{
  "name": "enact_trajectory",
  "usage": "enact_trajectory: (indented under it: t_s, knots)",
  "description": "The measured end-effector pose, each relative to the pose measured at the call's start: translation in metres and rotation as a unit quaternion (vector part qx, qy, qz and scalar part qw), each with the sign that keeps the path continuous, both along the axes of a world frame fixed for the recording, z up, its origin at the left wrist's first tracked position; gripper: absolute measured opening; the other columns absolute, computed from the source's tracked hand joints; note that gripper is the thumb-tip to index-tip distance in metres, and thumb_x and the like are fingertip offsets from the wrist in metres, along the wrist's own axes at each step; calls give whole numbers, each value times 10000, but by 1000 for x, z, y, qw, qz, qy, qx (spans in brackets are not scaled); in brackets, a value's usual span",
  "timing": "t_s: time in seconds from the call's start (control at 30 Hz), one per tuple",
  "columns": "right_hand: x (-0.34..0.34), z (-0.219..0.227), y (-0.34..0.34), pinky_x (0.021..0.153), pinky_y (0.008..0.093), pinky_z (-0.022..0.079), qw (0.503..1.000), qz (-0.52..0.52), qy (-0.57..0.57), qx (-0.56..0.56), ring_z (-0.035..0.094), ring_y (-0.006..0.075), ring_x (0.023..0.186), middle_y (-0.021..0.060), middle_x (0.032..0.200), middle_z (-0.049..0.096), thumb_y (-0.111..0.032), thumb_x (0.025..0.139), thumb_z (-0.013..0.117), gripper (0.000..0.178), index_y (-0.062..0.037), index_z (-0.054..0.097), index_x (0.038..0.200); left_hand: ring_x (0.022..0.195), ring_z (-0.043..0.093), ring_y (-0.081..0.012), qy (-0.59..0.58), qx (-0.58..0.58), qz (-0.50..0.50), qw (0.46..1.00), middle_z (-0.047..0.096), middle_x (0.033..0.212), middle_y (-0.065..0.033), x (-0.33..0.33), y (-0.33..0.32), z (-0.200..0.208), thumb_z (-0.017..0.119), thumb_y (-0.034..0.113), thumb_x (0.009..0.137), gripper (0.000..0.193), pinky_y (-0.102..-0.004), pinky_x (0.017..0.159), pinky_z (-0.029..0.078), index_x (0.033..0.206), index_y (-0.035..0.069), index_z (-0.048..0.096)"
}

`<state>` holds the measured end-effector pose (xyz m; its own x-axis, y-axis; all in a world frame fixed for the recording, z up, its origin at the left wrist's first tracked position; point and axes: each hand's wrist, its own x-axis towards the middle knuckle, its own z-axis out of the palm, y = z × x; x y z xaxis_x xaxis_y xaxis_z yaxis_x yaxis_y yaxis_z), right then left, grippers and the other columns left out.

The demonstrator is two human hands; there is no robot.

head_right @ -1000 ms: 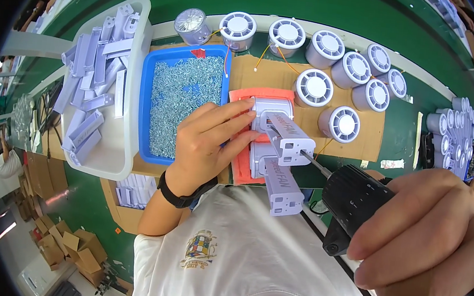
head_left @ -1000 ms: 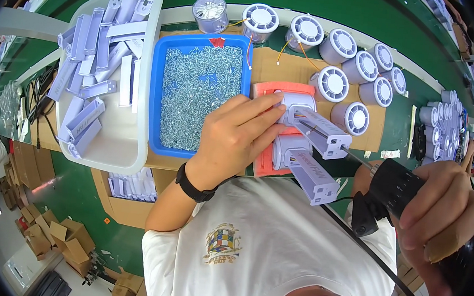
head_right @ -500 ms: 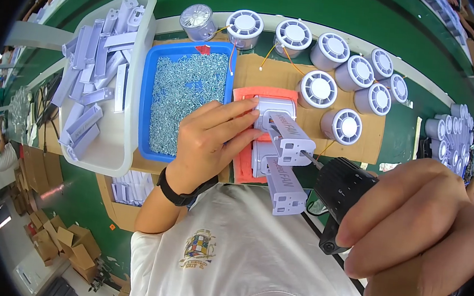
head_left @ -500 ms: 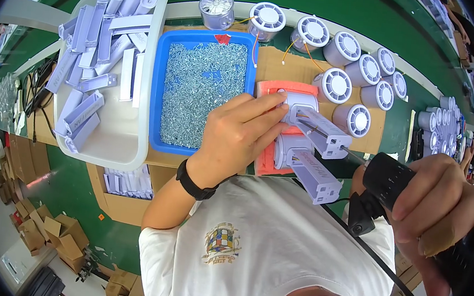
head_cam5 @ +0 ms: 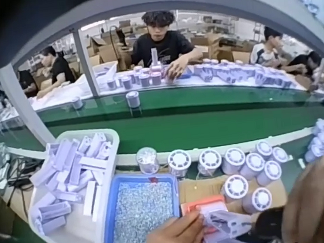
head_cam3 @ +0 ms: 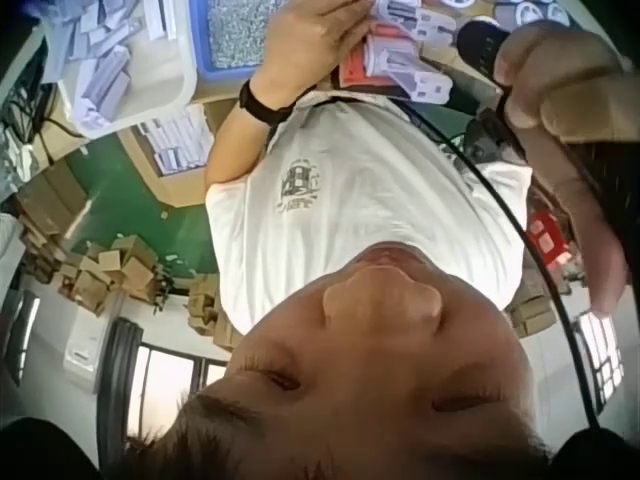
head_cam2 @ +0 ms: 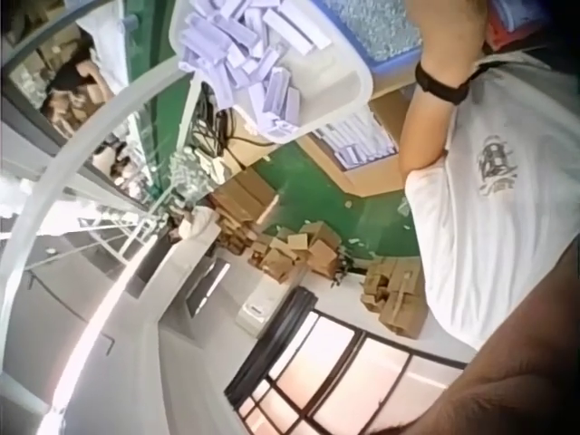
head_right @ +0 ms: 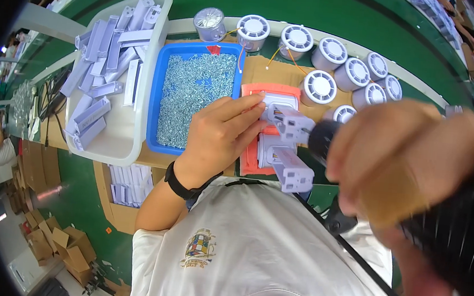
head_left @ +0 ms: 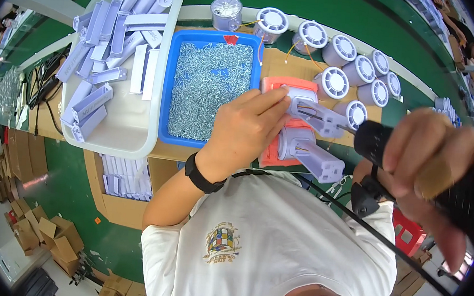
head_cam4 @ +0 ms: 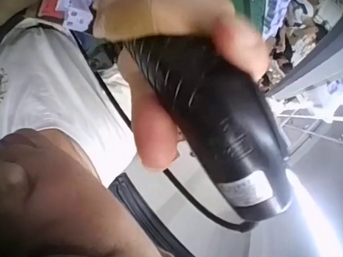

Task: The person assembles handheld fans by threading motor wires through a handle, fitting the pieces together, and placing them into a red mold. They then use a power drill to secure the assembly with screws before setting the finished fan aside.

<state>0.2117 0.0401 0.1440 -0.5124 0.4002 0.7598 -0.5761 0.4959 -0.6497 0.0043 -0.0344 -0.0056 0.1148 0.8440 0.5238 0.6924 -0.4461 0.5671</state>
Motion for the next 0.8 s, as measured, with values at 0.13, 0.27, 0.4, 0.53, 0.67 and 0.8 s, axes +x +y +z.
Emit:
enact_trajectory:
  t_s: [0.13,0.27,0.4,0.53,0.67,0.8]
  knots:
    - [54,40,-16,694,263,531,997,10,-74,-5,646,130,763,45,973,649,-556,762,849,756,-61,577,1265,791,696,-259,41,-11,23,999,740,1123,-105,14,-9,12,830,94,755,277,-345,693,573,1010,13,758]
    - [146,64,-44,797,306,524,978,-199,4,60,646,173,892,92,1087,647,-576,784,812,785,-37,572,1301,881,693,-249,57,-24,10,998,711,1202,-99,22,-11,22,797,129,790,310,-360,739,576,1077,27,742]
    - [253,44,-80,900,350,517,778,-608,-126,91,647,216,1020,140,1202,645,-596,806,775,816,-13,566,1336,960,702,-305,39,-42,4,998,701,1235,-131,33,-22,49,801,135,799,336,-388,808,575,1103,8,734]
    - [281,-33,-73,1001,394,508,744,-561,-345,117,635,260,1158,172,1328,622,-434,859,749,697,4,558,1367,1085,664,-370,10,-102,-10,995,669,1281,-175,39,-44,59,803,137,806,415,-419,917,546,1175,-22,697]
    - [286,-98,-61,1057,427,487,752,-472,-449,101,592,323,1267,171,1435,554,69,869,627,516,-23,558,1372,1310,543,-383,49,-91,-81,991,548,1460,-200,41,-53,66,811,130,777,676,-451,1075,447,1387,-18,558]
    - [292,-121,-65,1081,434,467,687,-495,-508,159,561,377,1282,186,1438,535,127,817,594,587,-45,556,1377,1428,397,-409,34,-107,-129,985,409,1559,-227,48,-59,62,840,177,746,877,-471,1174,333,1487,-31,419]
